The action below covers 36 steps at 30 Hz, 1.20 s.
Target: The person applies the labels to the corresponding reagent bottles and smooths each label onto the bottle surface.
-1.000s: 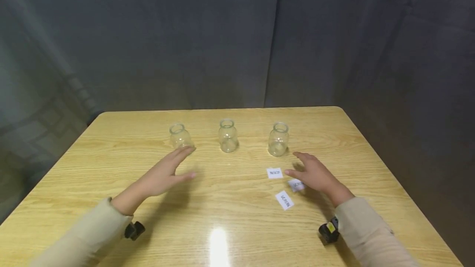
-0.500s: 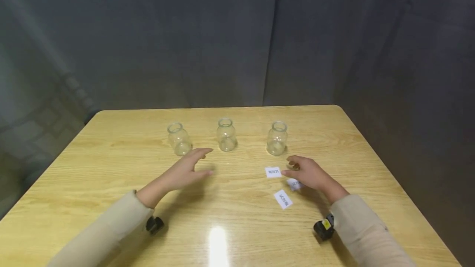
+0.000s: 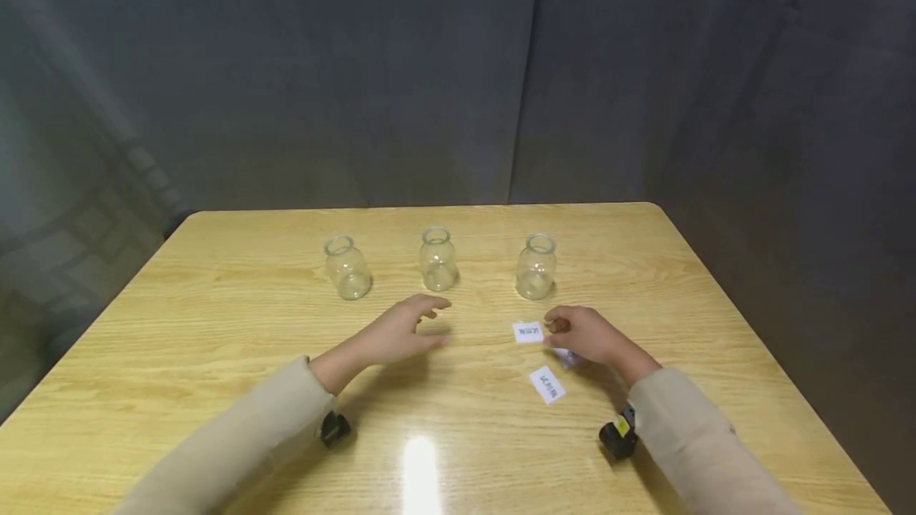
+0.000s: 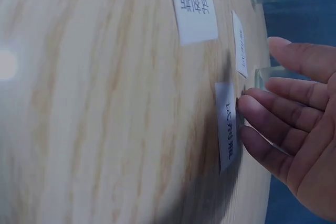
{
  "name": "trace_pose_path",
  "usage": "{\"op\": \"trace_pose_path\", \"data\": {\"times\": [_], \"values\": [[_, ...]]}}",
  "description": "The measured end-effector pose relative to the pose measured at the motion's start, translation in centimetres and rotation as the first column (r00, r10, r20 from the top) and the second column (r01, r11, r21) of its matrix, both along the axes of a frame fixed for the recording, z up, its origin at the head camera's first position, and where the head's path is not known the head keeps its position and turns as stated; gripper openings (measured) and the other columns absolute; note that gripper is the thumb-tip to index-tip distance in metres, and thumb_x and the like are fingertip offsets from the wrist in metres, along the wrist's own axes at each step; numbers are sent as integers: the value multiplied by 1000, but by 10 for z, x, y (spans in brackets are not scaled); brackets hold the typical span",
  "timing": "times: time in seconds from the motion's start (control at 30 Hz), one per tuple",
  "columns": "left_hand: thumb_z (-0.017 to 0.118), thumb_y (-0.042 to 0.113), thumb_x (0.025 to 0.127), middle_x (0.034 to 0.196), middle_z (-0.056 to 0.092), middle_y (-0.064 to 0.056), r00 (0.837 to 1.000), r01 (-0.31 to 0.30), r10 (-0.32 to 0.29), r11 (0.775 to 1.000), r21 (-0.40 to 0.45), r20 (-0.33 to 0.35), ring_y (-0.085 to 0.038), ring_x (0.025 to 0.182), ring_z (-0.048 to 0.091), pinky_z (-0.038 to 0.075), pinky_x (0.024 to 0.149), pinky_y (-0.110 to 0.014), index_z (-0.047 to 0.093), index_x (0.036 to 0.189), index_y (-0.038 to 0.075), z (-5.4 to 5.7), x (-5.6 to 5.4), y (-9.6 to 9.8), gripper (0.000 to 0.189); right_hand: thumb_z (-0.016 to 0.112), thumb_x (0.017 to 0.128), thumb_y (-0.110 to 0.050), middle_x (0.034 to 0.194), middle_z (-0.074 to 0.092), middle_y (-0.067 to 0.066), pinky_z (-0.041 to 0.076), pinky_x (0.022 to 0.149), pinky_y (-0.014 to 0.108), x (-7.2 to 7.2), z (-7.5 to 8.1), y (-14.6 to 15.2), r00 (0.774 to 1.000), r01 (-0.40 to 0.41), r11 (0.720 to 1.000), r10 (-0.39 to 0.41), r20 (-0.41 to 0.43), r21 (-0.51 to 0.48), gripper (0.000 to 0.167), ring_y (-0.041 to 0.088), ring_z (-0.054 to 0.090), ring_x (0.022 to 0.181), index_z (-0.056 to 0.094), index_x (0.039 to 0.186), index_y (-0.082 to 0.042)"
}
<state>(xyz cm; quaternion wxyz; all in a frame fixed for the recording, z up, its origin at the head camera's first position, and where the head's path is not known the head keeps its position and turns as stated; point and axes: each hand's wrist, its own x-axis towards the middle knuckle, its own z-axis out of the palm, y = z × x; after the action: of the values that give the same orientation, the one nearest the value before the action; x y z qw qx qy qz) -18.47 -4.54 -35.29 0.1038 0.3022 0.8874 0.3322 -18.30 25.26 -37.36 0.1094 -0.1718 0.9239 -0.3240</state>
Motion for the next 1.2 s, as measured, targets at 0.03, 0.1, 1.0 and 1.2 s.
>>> {"op": "trace_pose_path", "data": {"times": [0.03,0.1,1.0,1.2], "values": [[60,27,81,124,43,-9,1000,1,-1,1000,0,11,-22,105,46,40,84,-33,41,125,5,-1,-1,3,54,61,79,-15,89,57,8,44,69,34,-1,0,-1,1000,4,1000,-4,0,6,37,21,53,83,52,107,7],[59,27,81,124,44,-8,999,1,-1,1000,-2,39,-21,105,46,41,83,-31,41,125,6,-2,-2,8,53,62,79,-14,88,57,6,44,68,33,-4,-1,-4,1000,14,1000,-14,-1,15,35,20,53,81,53,106,6],[63,18,79,110,55,-9,990,34,-17,992,-118,142,-19,100,51,41,82,-25,50,114,6,-16,-27,83,40,64,74,-4,73,48,1,36,58,30,-11,-5,-20,995,33,988,-19,-94,151,20,16,41,66,58,92,0],[64,17,78,103,57,-6,990,44,-23,988,-145,143,-14,91,53,43,74,-20,51,113,6,-23,-28,96,39,65,72,-1,72,49,2,37,57,29,-13,-5,-22,996,40,989,-29,-81,144,18,15,43,65,57,88,0]]}}
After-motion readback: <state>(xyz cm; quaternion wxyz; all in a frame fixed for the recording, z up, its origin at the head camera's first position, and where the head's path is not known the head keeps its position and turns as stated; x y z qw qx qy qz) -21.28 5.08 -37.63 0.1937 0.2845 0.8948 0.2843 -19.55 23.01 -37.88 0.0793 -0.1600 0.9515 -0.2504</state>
